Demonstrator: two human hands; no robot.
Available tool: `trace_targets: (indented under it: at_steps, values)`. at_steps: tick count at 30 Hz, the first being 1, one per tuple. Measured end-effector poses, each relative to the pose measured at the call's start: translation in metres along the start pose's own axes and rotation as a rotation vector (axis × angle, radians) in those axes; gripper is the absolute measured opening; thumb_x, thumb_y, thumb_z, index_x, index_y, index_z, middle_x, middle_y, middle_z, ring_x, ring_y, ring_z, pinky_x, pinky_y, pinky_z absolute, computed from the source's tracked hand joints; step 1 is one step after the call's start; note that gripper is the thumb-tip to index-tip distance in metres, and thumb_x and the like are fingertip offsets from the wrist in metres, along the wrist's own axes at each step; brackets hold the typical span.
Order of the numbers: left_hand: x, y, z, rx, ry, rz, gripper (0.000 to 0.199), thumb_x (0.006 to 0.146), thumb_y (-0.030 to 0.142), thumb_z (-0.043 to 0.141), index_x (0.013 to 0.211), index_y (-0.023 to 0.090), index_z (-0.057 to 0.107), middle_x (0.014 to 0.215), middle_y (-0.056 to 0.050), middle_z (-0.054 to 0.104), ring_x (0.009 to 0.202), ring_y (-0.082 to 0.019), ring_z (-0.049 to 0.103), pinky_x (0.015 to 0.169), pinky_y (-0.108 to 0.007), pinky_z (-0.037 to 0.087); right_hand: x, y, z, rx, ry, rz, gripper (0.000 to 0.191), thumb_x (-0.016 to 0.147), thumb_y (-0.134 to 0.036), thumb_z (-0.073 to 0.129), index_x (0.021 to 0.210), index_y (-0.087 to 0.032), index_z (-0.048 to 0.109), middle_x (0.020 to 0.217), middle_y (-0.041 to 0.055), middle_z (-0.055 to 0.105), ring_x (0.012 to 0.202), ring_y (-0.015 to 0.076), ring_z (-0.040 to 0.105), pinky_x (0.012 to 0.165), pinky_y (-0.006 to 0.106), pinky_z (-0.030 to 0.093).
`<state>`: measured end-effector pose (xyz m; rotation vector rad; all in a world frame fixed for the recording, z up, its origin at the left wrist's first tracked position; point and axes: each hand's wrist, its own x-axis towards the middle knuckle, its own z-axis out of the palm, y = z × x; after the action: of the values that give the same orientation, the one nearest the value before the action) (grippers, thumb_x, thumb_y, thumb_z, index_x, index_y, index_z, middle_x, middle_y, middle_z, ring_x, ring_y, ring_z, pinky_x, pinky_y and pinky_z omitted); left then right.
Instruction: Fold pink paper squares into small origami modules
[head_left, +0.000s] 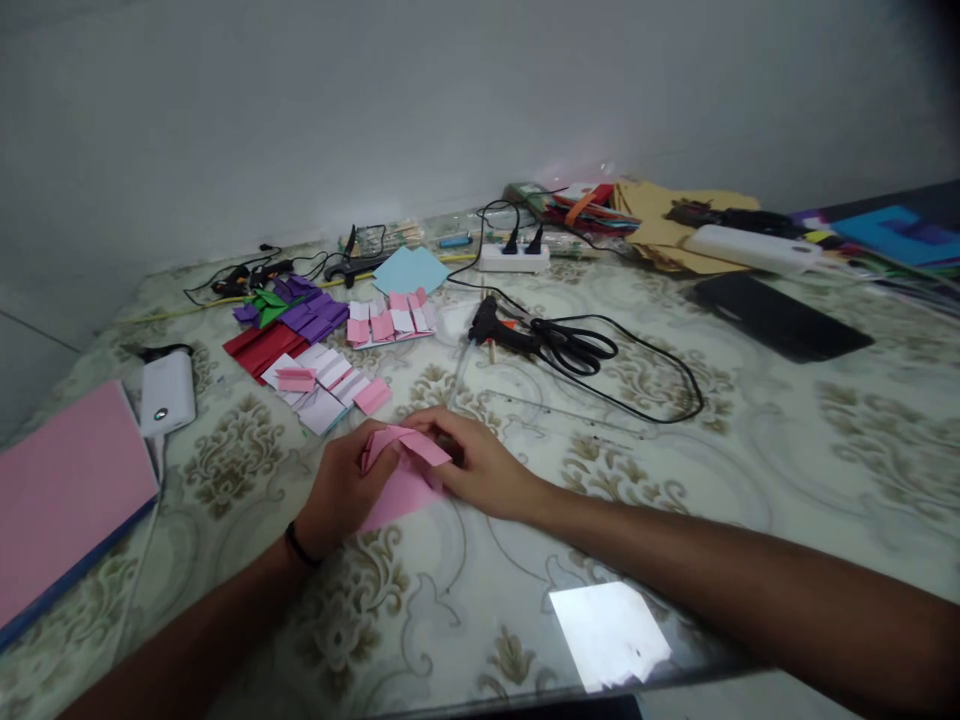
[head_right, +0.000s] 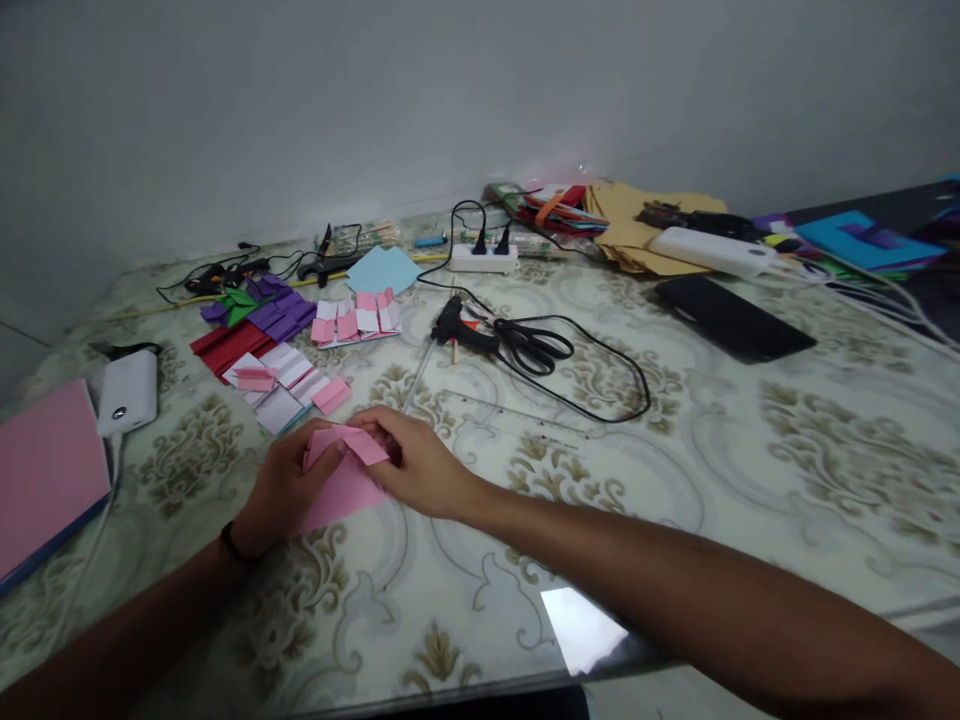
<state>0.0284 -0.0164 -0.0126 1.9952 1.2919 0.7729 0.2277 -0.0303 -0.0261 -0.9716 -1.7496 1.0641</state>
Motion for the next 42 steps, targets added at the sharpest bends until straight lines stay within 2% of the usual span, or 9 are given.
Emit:
trace_targets:
  at_steps: [4, 7, 11, 14, 19, 27, 32, 36, 42]
  values:
    - [0.0037, -0.0023, -0.001, -0.036, 0.117, -0.084, 0.018, 0.091, 0.031, 0.056, 0.087, 0.017, 0.066, 0.077, 0.001, 0.063, 0.073, -0.015, 0.056, 0.067, -0.025, 0.044, -0.0008, 0.0012, 0.0015, 0.017, -0.014, 0.008, 0.046, 0.087, -0.021, 0.059, 0.133, -0.02, 0.049, 0.109, 0.0065, 0.066, 0.088, 0.0164, 0.062, 0.072, 0.027, 0.049]
    - [0.0061, -0.0026, -0.0017, -0.074, 0.137, -0.058, 0.016, 0.09, 0.032, 0.058, 0.084, 0.018, 0.064, 0.08, 0.0, 0.062, 0.076, -0.016, 0.057, 0.071, -0.025, 0.045, -0.0005, 0.0017, 0.0021, 0.024, -0.018, 0.01, 0.044, 0.088, -0.02, 0.058, 0.131, -0.02, 0.049, 0.107, 0.0059, 0.066, 0.086, 0.0158, 0.061, 0.071, 0.027, 0.049]
    - [0.0066, -0.0032, -0.0024, -0.094, 0.101, -0.042, 0.017, 0.089, 0.029, 0.058, 0.099, 0.019, 0.067, 0.097, -0.003, 0.069, 0.092, -0.019, 0.063, 0.085, -0.029, 0.048, -0.0002, 0.0004, 0.0016, 0.032, -0.04, 0.037, 0.036, 0.087, -0.012, 0.053, 0.121, -0.021, 0.054, 0.09, 0.0005, 0.065, 0.074, 0.0132, 0.059, 0.067, 0.026, 0.046]
    - [0.0063, -0.0039, -0.0031, -0.08, 0.087, -0.033, 0.022, 0.088, 0.027, 0.059, 0.107, 0.02, 0.066, 0.106, -0.005, 0.071, 0.101, -0.021, 0.064, 0.091, -0.031, 0.048, -0.0005, -0.0015, 0.001, 0.03, -0.039, 0.054, 0.031, 0.089, -0.012, 0.051, 0.119, -0.02, 0.056, 0.083, -0.0014, 0.062, 0.069, 0.012, 0.057, 0.064, 0.024, 0.044]
    - [0.0061, -0.0044, -0.0019, -0.027, 0.061, 0.011, 0.016, 0.085, 0.025, 0.061, 0.1, 0.019, 0.064, 0.096, -0.003, 0.07, 0.09, -0.018, 0.064, 0.081, -0.028, 0.049, -0.0012, -0.0025, 0.0009, 0.021, -0.008, 0.049, 0.02, 0.094, -0.02, 0.053, 0.113, -0.018, 0.059, 0.075, -0.0029, 0.059, 0.064, 0.0109, 0.054, 0.06, 0.023, 0.041]
    - [0.0061, -0.0094, 0.0004, 0.001, 0.047, -0.049, 0.019, 0.082, 0.03, 0.067, 0.098, 0.019, 0.067, 0.093, -0.004, 0.073, 0.087, -0.02, 0.066, 0.075, -0.028, 0.048, -0.0006, -0.0029, 0.001, 0.045, 0.017, 0.043, 0.021, 0.088, -0.018, 0.06, 0.109, -0.019, 0.06, 0.078, -0.0021, 0.059, 0.068, 0.0109, 0.054, 0.061, 0.021, 0.043]
    - [0.0048, -0.008, 0.0016, -0.049, 0.087, -0.034, 0.013, 0.084, 0.028, 0.065, 0.094, 0.02, 0.062, 0.086, -0.001, 0.068, 0.08, -0.017, 0.064, 0.071, -0.026, 0.047, 0.0009, -0.0014, 0.0006, 0.026, 0.012, 0.055, 0.024, 0.085, -0.016, 0.061, 0.109, -0.019, 0.06, 0.086, 0.0, 0.063, 0.073, 0.0123, 0.055, 0.065, 0.023, 0.045]
    - [0.0034, -0.0053, 0.0029, -0.084, 0.133, -0.019, 0.009, 0.086, 0.026, 0.06, 0.091, 0.02, 0.056, 0.083, 0.0, 0.066, 0.079, -0.016, 0.064, 0.071, -0.024, 0.048, 0.0021, 0.002, 0.0013, -0.007, 0.03, 0.049, 0.018, 0.087, -0.02, 0.061, 0.105, -0.018, 0.061, 0.09, 0.0021, 0.064, 0.078, 0.0145, 0.057, 0.07, 0.026, 0.045]
    - [0.0017, -0.0013, 0.0027, -0.058, 0.094, 0.003, 0.012, 0.086, 0.019, 0.054, 0.098, 0.021, 0.052, 0.087, -0.001, 0.065, 0.078, -0.016, 0.065, 0.068, -0.024, 0.049, 0.0036, 0.0062, -0.0012, -0.023, 0.019, 0.046, 0.007, 0.089, -0.019, 0.058, 0.093, -0.018, 0.064, 0.086, 0.0017, 0.062, 0.079, 0.0152, 0.056, 0.07, 0.027, 0.042]
